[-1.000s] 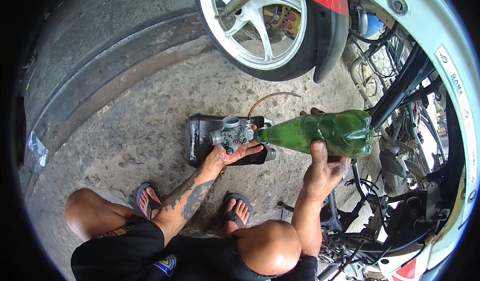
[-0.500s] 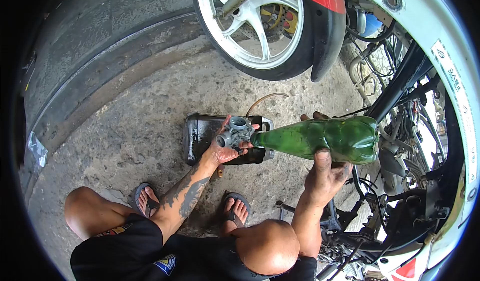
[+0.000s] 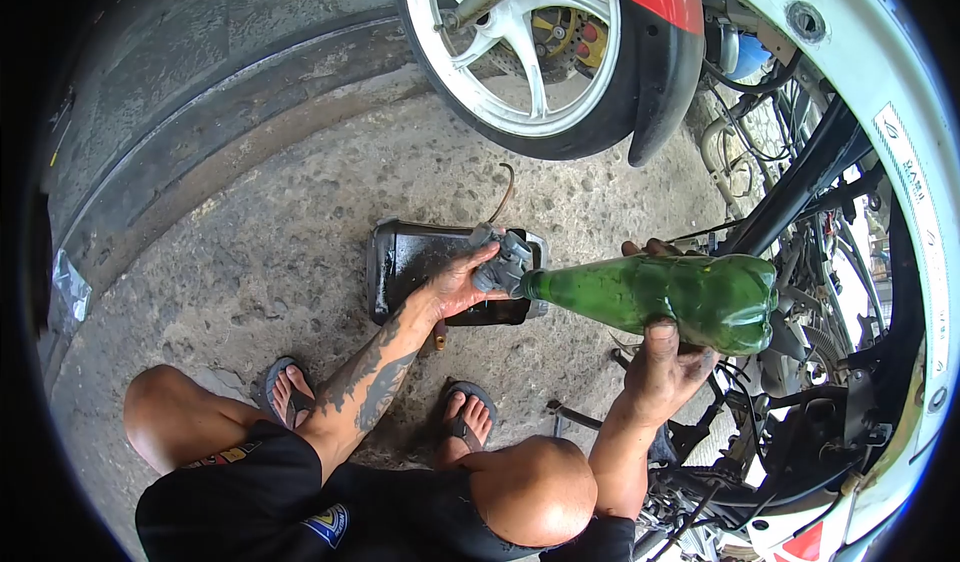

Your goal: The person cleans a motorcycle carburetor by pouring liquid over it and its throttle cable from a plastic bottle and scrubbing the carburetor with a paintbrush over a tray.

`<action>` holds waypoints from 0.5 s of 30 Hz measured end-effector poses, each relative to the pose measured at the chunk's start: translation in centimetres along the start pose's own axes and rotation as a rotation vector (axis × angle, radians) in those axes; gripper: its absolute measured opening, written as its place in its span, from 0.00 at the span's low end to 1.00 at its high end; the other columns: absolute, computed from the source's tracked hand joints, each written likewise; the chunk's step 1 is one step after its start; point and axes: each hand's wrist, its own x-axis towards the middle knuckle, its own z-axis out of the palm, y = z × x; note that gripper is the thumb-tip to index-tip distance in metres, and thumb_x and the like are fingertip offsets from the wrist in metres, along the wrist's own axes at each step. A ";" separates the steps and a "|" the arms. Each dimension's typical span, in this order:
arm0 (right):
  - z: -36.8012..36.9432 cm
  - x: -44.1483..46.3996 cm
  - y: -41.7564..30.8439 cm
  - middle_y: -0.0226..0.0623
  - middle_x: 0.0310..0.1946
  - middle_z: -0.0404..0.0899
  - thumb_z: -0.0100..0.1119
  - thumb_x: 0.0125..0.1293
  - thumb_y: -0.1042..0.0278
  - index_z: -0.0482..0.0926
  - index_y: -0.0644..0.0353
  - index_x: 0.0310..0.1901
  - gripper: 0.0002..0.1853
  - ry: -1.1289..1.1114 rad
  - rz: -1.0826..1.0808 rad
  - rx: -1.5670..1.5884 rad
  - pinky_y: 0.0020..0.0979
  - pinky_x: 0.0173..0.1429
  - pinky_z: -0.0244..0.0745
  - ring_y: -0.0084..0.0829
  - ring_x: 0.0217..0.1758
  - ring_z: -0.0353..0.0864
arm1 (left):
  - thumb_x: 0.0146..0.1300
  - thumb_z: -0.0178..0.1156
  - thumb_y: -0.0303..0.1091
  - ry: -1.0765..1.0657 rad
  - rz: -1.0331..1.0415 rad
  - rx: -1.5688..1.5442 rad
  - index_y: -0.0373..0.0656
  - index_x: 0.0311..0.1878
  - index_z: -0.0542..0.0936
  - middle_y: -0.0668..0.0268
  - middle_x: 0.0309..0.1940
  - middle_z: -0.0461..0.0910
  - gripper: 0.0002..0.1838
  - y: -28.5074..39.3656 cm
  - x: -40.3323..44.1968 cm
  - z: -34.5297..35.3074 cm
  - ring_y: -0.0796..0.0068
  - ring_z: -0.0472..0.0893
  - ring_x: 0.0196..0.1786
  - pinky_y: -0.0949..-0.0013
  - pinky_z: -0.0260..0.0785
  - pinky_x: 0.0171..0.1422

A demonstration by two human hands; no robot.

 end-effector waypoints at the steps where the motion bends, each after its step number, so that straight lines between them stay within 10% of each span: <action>1: 0.1 -0.2 -0.2 0.59 0.49 0.74 0.70 0.53 0.58 0.61 0.70 0.61 0.40 -0.012 0.003 0.009 0.52 0.56 0.74 0.56 0.50 0.78 | 0.55 0.67 0.48 0.119 0.074 0.197 0.41 0.63 0.63 0.58 0.53 0.74 0.37 -0.2 0.3 -0.3 0.61 0.75 0.57 0.41 0.63 0.64; 7: 0.5 0.0 -0.3 0.58 0.49 0.74 0.70 0.53 0.59 0.61 0.70 0.61 0.39 -0.014 -0.039 -0.044 0.52 0.56 0.74 0.55 0.50 0.78 | 0.42 0.77 0.39 0.238 0.306 0.696 0.38 0.56 0.63 0.62 0.48 0.74 0.41 0.6 0.4 2.0 0.73 0.76 0.52 0.71 0.71 0.58; 15: 1.0 0.4 0.0 0.59 0.49 0.74 0.70 0.53 0.59 0.61 0.70 0.61 0.39 0.000 -0.041 -0.027 0.51 0.56 0.74 0.55 0.50 0.78 | 0.40 0.76 0.46 0.331 0.496 1.183 0.39 0.54 0.65 0.60 0.45 0.75 0.41 0.9 0.4 2.1 0.65 0.78 0.48 0.64 0.71 0.52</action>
